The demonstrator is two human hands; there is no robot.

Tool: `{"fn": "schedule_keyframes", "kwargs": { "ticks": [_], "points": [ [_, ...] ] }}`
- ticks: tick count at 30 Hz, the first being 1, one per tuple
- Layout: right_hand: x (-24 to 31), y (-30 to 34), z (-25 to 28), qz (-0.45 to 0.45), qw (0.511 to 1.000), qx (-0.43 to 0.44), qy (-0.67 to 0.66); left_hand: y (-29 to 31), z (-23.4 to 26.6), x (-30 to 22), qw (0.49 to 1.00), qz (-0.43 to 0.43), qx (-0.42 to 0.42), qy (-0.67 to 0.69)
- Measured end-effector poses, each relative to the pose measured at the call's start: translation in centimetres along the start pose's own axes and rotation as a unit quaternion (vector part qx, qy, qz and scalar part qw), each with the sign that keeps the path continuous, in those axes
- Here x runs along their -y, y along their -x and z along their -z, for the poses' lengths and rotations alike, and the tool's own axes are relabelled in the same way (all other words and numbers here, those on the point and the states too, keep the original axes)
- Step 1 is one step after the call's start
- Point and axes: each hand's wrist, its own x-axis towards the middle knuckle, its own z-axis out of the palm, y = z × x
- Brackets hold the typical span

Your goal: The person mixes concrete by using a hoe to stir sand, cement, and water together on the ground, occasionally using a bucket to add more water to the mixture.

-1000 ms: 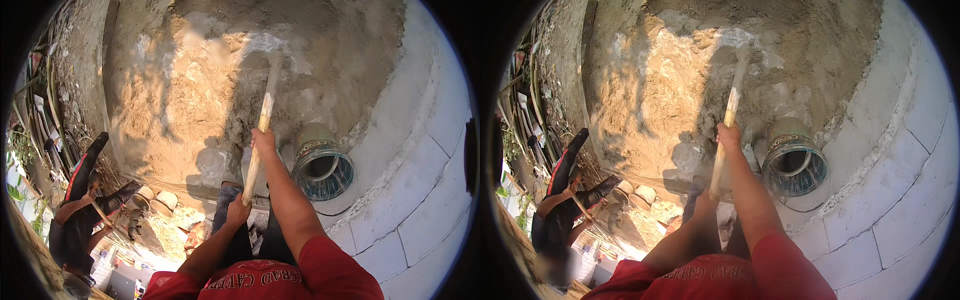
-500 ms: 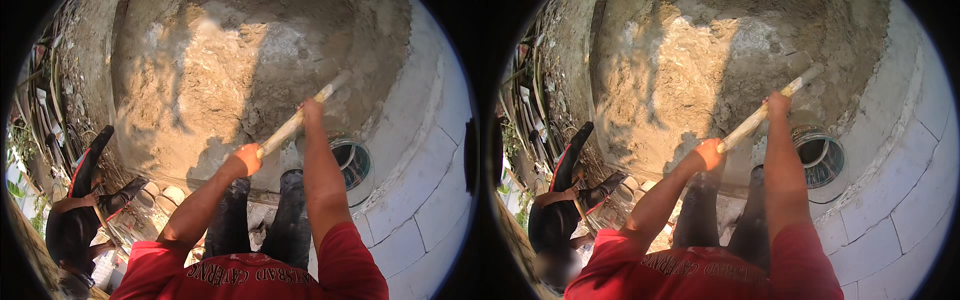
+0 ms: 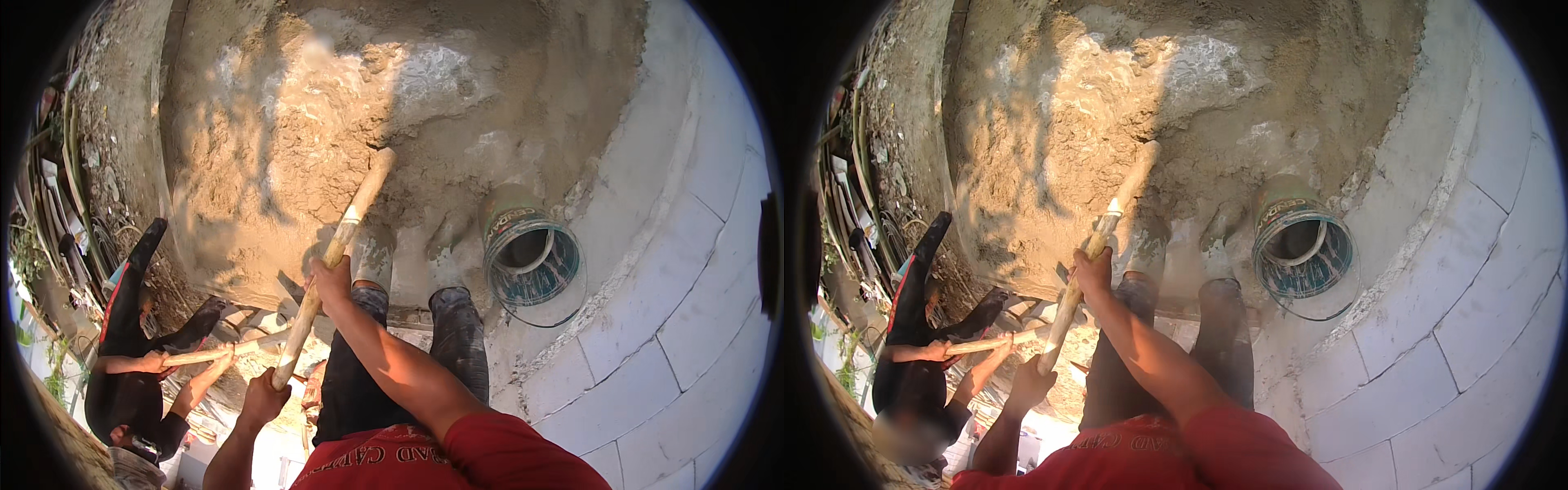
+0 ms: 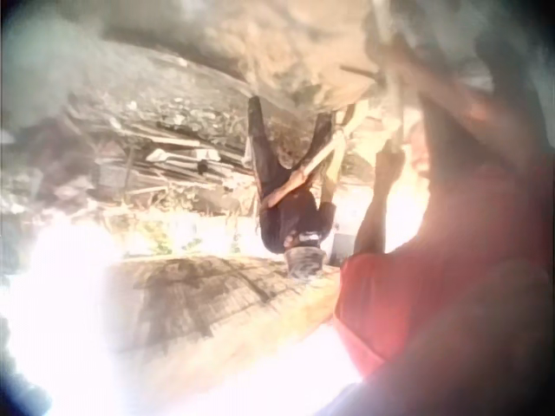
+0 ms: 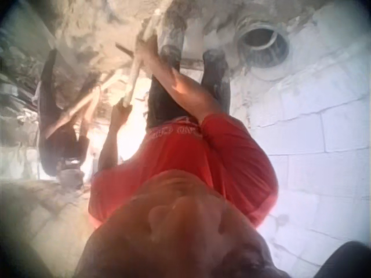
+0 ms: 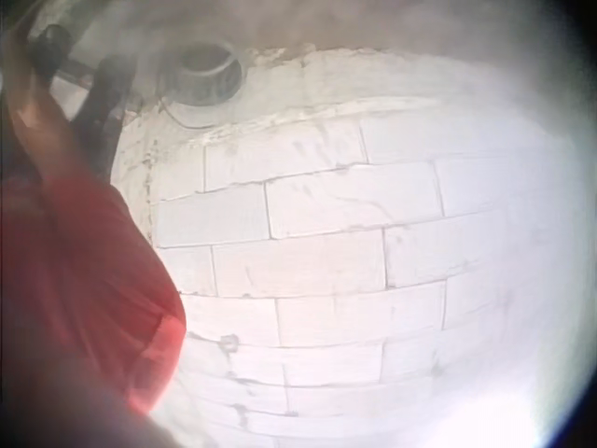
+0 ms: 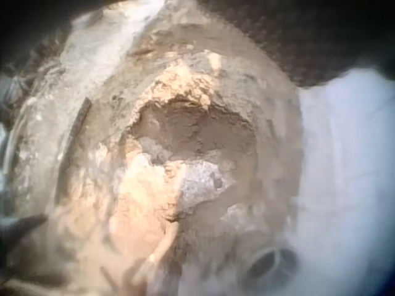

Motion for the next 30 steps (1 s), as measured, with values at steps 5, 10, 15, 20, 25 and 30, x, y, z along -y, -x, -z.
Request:
{"fn": "schedule_keyframes", "kwargs": {
  "ticks": [5, 10, 15, 20, 25, 30],
  "points": [
    [5.3, -0.4, 7.3, 0.087, 0.991, -0.100, 0.034, -2.9, -5.0, -5.2, 0.998, -0.021, 0.044, 0.041],
    [25.8, -10.9, 20.2, 0.201, 0.947, -0.191, 0.159, -15.4, -12.8, -22.7, 0.960, -0.267, 0.037, 0.070],
    [23.3, -14.7, 19.8, 0.133, 0.965, -0.218, 0.052, -20.2, -7.8, -20.9, 0.955, -0.287, 0.067, -0.018],
    [8.1, -13.1, 8.3, -0.023, 0.976, -0.195, -0.094, -14.5, 4.2, -10.5, 0.964, -0.178, 0.005, -0.197],
    [0.4, -3.5, -3.8, -0.015, 0.992, -0.101, -0.078, -4.1, 11.7, -0.7, 0.993, -0.067, 0.045, -0.090],
    [4.4, 1.2, -4.4, 0.086, 0.985, -0.095, 0.114, -1.8, 4.4, 0.0, 0.996, -0.060, 0.040, 0.056]
  ]
}}
